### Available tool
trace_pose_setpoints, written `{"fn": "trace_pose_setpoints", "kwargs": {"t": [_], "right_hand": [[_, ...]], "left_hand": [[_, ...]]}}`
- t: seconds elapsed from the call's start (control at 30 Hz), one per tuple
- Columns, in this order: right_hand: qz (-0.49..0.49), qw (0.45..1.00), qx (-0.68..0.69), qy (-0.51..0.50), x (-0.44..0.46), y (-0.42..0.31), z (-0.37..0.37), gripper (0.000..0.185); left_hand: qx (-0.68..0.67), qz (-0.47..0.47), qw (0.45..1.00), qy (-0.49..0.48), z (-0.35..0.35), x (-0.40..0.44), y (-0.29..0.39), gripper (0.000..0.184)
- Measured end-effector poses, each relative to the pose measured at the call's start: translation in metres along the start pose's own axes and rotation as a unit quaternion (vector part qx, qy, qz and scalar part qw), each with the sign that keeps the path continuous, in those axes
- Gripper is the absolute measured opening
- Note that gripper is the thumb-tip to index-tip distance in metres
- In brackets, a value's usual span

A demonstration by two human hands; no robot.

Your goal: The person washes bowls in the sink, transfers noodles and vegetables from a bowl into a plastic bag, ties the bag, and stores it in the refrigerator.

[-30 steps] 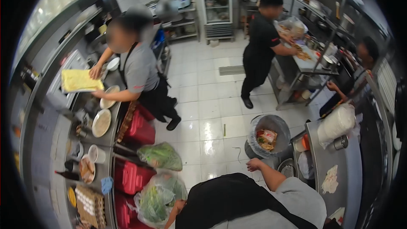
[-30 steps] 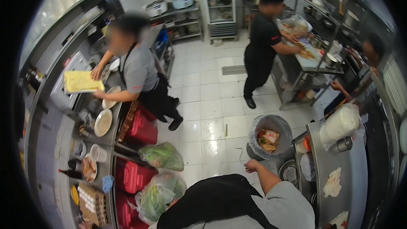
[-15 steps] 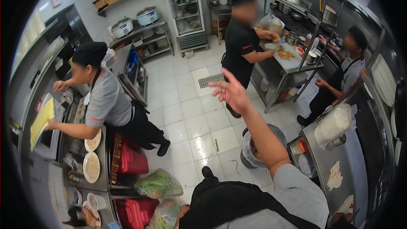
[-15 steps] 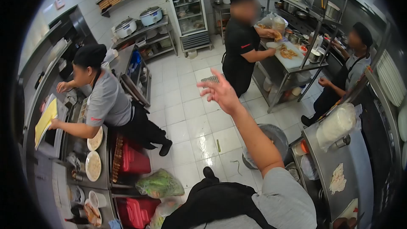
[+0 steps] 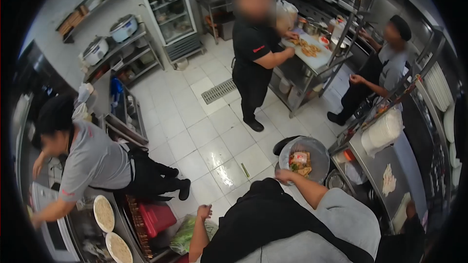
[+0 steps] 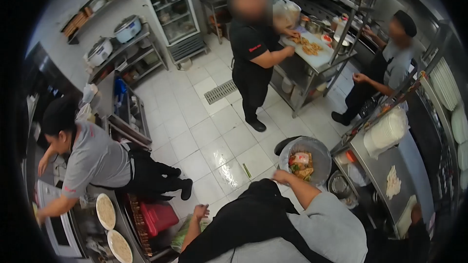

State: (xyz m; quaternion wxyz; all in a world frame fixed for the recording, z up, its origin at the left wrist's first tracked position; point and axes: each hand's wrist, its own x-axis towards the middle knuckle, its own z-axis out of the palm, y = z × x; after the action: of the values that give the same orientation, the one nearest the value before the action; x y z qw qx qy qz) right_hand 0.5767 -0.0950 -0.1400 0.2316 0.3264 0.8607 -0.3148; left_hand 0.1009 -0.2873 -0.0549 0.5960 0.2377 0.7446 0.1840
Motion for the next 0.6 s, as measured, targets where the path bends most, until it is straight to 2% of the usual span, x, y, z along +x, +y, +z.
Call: {"fn": "trace_pose_setpoints", "kwargs": {"t": [0.03,0.07,0.1,0.17,0.2,0.27,0.33,0.4,0.43,0.47,0.5,0.53,0.57,0.6], "right_hand": [[0.081,0.995,-0.023,-0.057,-0.05,-0.02,0.003,0.034],[0.252,0.949,0.181,-0.053,-0.079,-0.015,0.033,0.037],[0.436,0.821,0.369,0.027,-0.102,-0.003,0.073,0.034],[0.48,0.78,0.401,-0.026,-0.16,-0.069,-0.024,0.034],[0.481,0.775,0.408,-0.032,-0.149,-0.051,-0.005,0.034],[0.481,0.587,0.652,0.02,-0.13,-0.007,0.027,0.025],[0.501,0.645,0.562,0.133,-0.115,-0.053,-0.077,0.017],[0.38,0.686,0.617,0.067,0.001,0.095,0.06,0.023],[0.256,0.884,0.39,0.015,0.025,0.073,-0.01,0.024],[0.14,0.985,0.097,0.038,0.051,0.052,-0.08,0.027],[0.166,0.971,0.101,0.138,0.093,0.051,-0.11,0.031],[0.043,0.989,-0.071,0.12,0.122,0.041,-0.159,0.031],[0.074,0.985,0.087,0.13,0.148,0.032,-0.199,0.031],[0.047,0.99,0.062,0.116,0.181,0.03,-0.23,0.026]], "left_hand": [[-0.01,0.026,1.0,0.007,-0.007,0.007,0.015,0.034],[0.0,0.02,1.0,0.001,-0.011,0.011,0.027,0.034],[-0.005,0.024,1.0,0.003,-0.016,0.015,0.04,0.033],[-0.013,0.023,1.0,-0.001,-0.024,0.031,0.06,0.034],[-0.005,0.016,1.0,-0.004,-0.029,0.036,0.061,0.034],[0.054,0.007,0.998,-0.028,-0.033,0.054,0.066,0.034],[0.249,0.041,0.964,-0.081,-0.039,0.051,0.093,0.032],[0.268,0.07,0.959,-0.059,-0.044,0.067,0.114,0.032],[0.287,0.104,0.951,-0.04,-0.045,0.087,0.122,0.032],[0.302,0.139,0.943,-0.018,-0.045,0.111,0.132,0.032],[0.315,0.167,0.934,0.006,-0.047,0.129,0.136,0.033],[0.326,0.184,0.927,0.031,-0.052,0.134,0.127,0.033],[0.335,0.191,0.921,0.052,-0.053,0.125,0.108,0.034],[0.318,0.169,0.931,0.059,-0.051,0.113,0.109,0.034]]}}
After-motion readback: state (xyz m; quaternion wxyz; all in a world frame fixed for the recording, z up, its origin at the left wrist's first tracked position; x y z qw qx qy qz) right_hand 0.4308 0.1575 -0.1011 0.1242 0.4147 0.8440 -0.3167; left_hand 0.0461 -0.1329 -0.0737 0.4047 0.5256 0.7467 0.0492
